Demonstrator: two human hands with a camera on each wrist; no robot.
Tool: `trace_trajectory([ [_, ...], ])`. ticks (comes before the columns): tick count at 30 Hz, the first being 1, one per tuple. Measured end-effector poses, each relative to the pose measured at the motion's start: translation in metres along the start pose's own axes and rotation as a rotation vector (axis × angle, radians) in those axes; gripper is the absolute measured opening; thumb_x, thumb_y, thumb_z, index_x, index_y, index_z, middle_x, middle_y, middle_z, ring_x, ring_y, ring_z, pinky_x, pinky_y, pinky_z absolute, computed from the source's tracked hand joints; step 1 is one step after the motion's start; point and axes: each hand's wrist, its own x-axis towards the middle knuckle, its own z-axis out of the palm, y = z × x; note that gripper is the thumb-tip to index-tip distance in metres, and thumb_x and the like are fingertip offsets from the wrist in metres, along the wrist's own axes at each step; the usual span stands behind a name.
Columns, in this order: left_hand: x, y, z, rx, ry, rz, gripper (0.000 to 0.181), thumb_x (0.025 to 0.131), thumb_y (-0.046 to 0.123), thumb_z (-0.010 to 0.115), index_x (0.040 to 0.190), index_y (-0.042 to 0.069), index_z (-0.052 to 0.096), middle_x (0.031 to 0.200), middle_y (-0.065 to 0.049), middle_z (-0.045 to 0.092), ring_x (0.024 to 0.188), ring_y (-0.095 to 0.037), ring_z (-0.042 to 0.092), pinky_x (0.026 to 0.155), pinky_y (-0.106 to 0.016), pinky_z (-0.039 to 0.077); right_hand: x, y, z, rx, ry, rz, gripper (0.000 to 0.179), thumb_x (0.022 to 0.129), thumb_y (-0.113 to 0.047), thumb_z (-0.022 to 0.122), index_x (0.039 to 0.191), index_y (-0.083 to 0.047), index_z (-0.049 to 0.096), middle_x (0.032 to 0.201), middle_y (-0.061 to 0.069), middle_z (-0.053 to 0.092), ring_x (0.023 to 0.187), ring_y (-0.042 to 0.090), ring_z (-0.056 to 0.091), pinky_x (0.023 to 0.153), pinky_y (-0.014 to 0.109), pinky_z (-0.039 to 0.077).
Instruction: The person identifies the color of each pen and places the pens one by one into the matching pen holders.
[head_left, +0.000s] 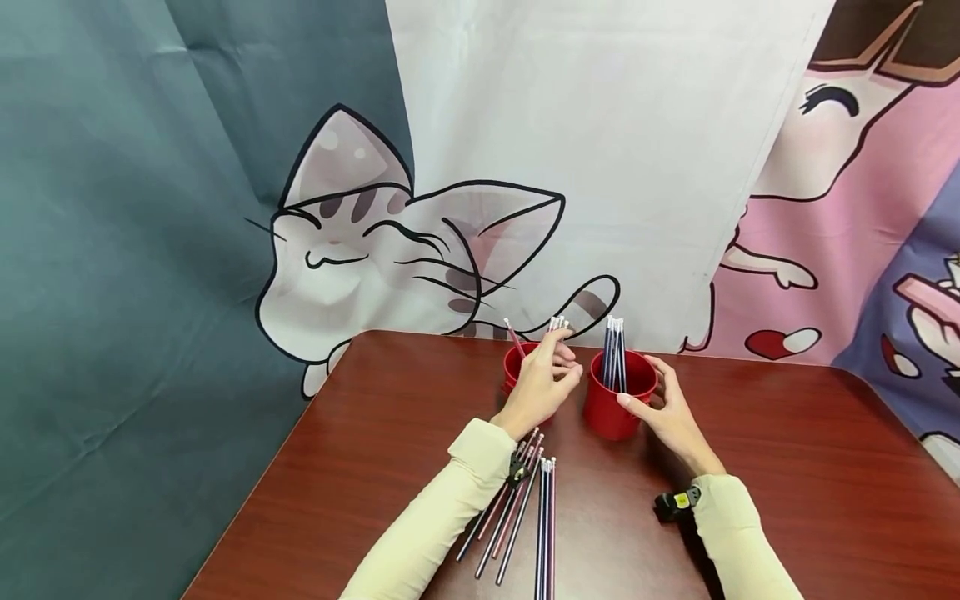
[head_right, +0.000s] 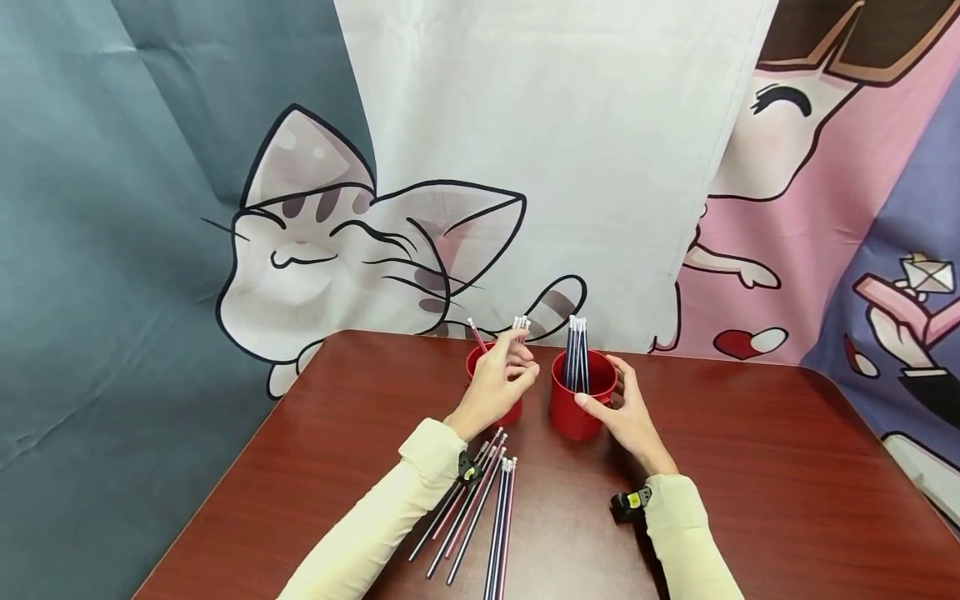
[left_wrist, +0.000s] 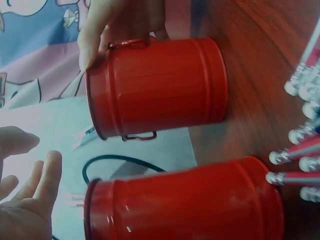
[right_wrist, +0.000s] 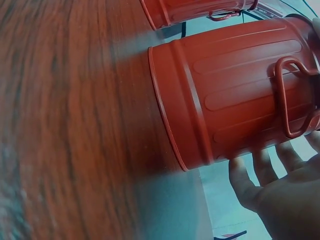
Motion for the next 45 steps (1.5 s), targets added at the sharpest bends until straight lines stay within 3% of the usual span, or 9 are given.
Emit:
trace_trajectory([
  [9, -0.026, -0.016, -0.025, -0.047, 0.137, -0.007, 0.032, 0.081, 0.01, 0.068, 0.11, 0.004, 0.056, 0.096, -0.012, 0.061, 0.085, -0.015, 0.061, 0.066, -0.025, 0.053, -0.001, -0.002, 0.001, 0.016, 0.006, -0.005, 0.075, 0.084, -0.011, 0.065, 0.143, -0.014, 0.019, 0.139, 0.01, 0.035, 0.116, 0.019, 0.039, 0.085, 0.015, 0.04],
  [12, -0.034, -0.022, -0.033, -0.06, 0.203, -0.03, 0.032, 0.08, 0.015, 0.07, 0.107, 0.006, 0.058, 0.098, -0.011, 0.062, 0.085, -0.018, 0.061, 0.064, -0.033, 0.053, -0.001, -0.002, 0.001, 0.02, 0.001, -0.005, 0.075, 0.084, -0.012, 0.065, 0.143, -0.014, 0.019, 0.139, 0.008, 0.034, 0.116, 0.017, 0.038, 0.085, 0.014, 0.04],
  [16, -0.043, -0.034, -0.043, -0.018, 0.254, -0.11, 0.045, 0.076, 0.026, 0.073, 0.113, 0.008, 0.055, 0.105, -0.01, 0.059, 0.093, -0.024, 0.056, 0.073, -0.039, 0.05, -0.002, 0.0, 0.001, 0.025, -0.009, -0.009, 0.074, 0.085, -0.015, 0.064, 0.144, -0.015, 0.018, 0.138, 0.007, 0.034, 0.115, 0.014, 0.039, 0.085, 0.014, 0.04],
  [21, -0.049, -0.053, -0.049, -0.007, 0.175, -0.309, 0.071, 0.07, 0.042, 0.075, 0.129, 0.021, 0.042, 0.125, 0.0, 0.046, 0.115, -0.02, 0.04, 0.09, -0.044, 0.043, -0.005, 0.002, 0.001, 0.037, -0.006, -0.018, 0.074, 0.085, -0.015, 0.064, 0.144, -0.015, 0.018, 0.138, 0.009, 0.034, 0.115, 0.014, 0.039, 0.085, 0.014, 0.04],
  [25, -0.05, -0.06, -0.05, -0.064, 0.069, -0.391, 0.085, 0.067, 0.047, 0.076, 0.136, 0.024, 0.032, 0.134, 0.001, 0.038, 0.123, -0.019, 0.033, 0.096, -0.047, 0.04, -0.005, 0.0, -0.001, 0.029, -0.004, 0.006, 0.074, 0.085, -0.017, 0.064, 0.144, -0.018, 0.018, 0.139, 0.007, 0.033, 0.117, 0.017, 0.037, 0.085, 0.014, 0.04],
  [31, -0.046, -0.07, -0.048, -0.148, -0.016, -0.407, 0.087, 0.071, 0.041, 0.075, 0.141, 0.019, 0.027, 0.137, -0.005, 0.038, 0.126, -0.028, 0.034, 0.097, -0.047, 0.04, -0.005, -0.01, 0.001, 0.028, -0.019, 0.023, 0.073, 0.085, -0.011, 0.063, 0.143, -0.016, 0.018, 0.14, 0.009, 0.032, 0.12, 0.021, 0.034, 0.085, 0.013, 0.039],
  [36, -0.044, -0.077, -0.046, -0.217, -0.041, -0.413, 0.083, 0.075, 0.037, 0.073, 0.142, 0.02, 0.026, 0.138, -0.006, 0.038, 0.126, -0.028, 0.036, 0.094, -0.045, 0.043, -0.009, -0.02, 0.004, 0.042, -0.017, 0.011, 0.074, 0.085, -0.008, 0.062, 0.143, -0.011, 0.018, 0.14, 0.016, 0.032, 0.121, 0.03, 0.034, 0.085, 0.013, 0.039],
  [41, -0.042, -0.081, -0.044, -0.209, -0.04, -0.404, 0.08, 0.076, 0.041, 0.071, 0.141, 0.024, 0.027, 0.136, -0.002, 0.041, 0.124, -0.024, 0.039, 0.094, -0.041, 0.044, -0.007, -0.014, 0.0, 0.017, -0.016, 0.029, 0.073, 0.084, -0.011, 0.064, 0.143, -0.014, 0.02, 0.137, 0.015, 0.035, 0.118, 0.031, 0.037, 0.081, 0.016, 0.044],
  [45, -0.041, -0.081, -0.043, -0.194, -0.045, -0.394, 0.077, 0.075, 0.046, 0.07, 0.139, 0.03, 0.03, 0.133, 0.0, 0.044, 0.119, -0.024, 0.042, 0.091, -0.041, 0.045, -0.007, -0.011, -0.008, -0.061, 0.006, 0.047, 0.074, 0.086, -0.02, 0.063, 0.144, -0.022, 0.018, 0.138, 0.013, 0.034, 0.12, 0.031, 0.036, 0.083, 0.028, 0.046],
])
